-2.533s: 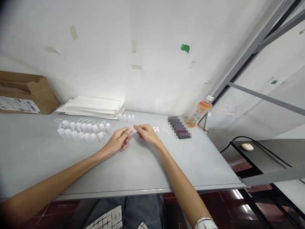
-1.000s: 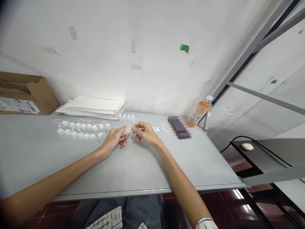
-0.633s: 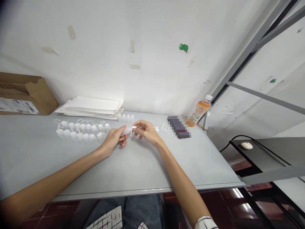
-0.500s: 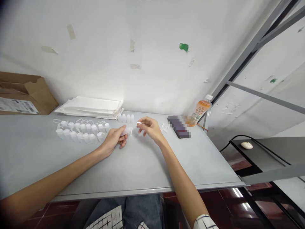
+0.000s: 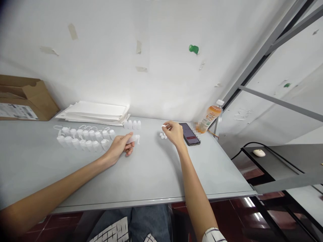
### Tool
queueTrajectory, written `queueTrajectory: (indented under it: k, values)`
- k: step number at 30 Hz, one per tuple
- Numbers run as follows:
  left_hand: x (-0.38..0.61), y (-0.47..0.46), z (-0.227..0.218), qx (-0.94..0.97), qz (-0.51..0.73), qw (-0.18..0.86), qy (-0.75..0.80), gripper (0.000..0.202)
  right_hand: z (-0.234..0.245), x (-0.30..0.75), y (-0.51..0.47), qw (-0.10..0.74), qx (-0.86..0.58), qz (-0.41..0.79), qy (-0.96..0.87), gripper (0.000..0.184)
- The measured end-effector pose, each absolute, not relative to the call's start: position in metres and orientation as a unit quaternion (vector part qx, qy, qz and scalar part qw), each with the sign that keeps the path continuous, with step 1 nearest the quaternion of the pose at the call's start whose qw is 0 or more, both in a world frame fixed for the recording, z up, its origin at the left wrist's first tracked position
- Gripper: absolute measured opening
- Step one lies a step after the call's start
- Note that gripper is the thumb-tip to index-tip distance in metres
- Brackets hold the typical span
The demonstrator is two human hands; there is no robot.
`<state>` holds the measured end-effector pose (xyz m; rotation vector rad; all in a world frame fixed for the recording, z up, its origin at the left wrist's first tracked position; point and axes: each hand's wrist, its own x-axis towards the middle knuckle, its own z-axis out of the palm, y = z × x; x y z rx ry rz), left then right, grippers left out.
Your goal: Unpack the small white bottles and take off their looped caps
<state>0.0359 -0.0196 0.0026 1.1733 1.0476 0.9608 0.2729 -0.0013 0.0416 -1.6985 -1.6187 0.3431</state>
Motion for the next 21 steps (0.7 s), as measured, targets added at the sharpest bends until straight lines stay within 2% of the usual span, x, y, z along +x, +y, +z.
queueTrajectory:
  k: [4, 7, 11, 14, 17, 21]
  values:
    - [0.0363, -0.0204, 0.0040, 0.505, 0.412, 0.606, 0.457, 0.045, 0.0409, 0.2712, -0.0029, 0.236, -0.683, 0.077, -0.687, 0.013]
    - [0.0366, -0.0207, 0.0046, 0.503, 0.413, 0.607, 0.456, 0.045, 0.0408, 0.2688, -0.0047, 0.175, -0.668, 0.076, -0.719, 0.014]
    - [0.0359, -0.0200, 0.0041, 0.505, 0.410, 0.608, 0.455, 0.045, 0.0417, 0.2720, -0.0063, 0.148, -0.656, 0.096, -0.734, 0.009]
    - [0.0354, -0.0198, 0.0037, 0.505, 0.409, 0.608, 0.455, 0.045, 0.0422, 0.2762, -0.0076, 0.131, -0.647, 0.161, -0.734, 0.004]
    - [0.0353, -0.0203, 0.0039, 0.505, 0.409, 0.610, 0.453, 0.046, 0.0419, 0.2779, -0.0089, 0.122, -0.643, 0.209, -0.726, 0.008]
    - [0.0353, -0.0209, 0.0047, 0.506, 0.406, 0.612, 0.453, 0.046, 0.0407, 0.2786, -0.0091, 0.122, -0.654, 0.213, -0.716, 0.011]
